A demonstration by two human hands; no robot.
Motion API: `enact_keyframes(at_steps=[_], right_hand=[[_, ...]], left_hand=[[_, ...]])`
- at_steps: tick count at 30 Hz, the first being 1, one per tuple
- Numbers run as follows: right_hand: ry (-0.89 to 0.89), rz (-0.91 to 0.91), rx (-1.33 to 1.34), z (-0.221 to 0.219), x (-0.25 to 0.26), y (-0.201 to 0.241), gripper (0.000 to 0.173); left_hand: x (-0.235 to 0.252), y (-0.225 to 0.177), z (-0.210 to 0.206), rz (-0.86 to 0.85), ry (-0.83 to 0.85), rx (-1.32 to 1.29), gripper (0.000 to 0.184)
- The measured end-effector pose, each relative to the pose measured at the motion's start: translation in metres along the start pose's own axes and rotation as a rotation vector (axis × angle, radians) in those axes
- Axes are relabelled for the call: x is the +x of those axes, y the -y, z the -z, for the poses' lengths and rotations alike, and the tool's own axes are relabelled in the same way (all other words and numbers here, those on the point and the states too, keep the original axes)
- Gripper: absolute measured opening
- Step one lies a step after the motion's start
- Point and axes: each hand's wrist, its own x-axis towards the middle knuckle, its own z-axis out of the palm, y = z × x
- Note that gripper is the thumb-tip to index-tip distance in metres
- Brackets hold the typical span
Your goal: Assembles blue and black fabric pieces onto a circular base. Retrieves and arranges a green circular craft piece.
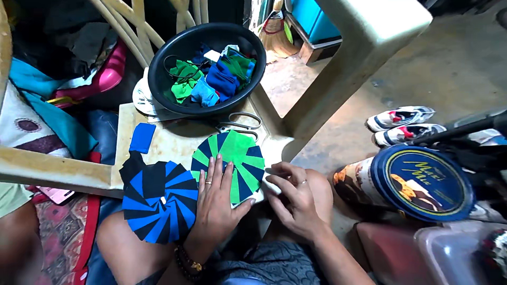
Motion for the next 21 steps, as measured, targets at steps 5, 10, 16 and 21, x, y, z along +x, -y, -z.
enact_keyframes(at_steps=[5, 10, 16, 21], right_hand=[[0.157, 0.108, -0.068, -0.005, 0.008, 0.017, 0.034], [0.356, 0.119, -0.087, -0.006, 0.023, 0.034, 0.034], [0.337, 0.094, 0.091, 0.006, 0.013, 0.036, 0.027], [0.336, 0.156, -0.11, -0.009, 0.008, 0.039, 0.035]], left_hand=[[0.005, 0.0, 0.022, 0.073, 0.241, -0.126, 0.11], [0.013, -0.002, 0.033, 0.133, 0.428, -0.145, 0.122], [0.013, 0.001, 0.032, 0.125, 0.434, -0.165, 0.121], [0.011, 0.002, 0.029, 0.102, 0.398, -0.154, 0.117]])
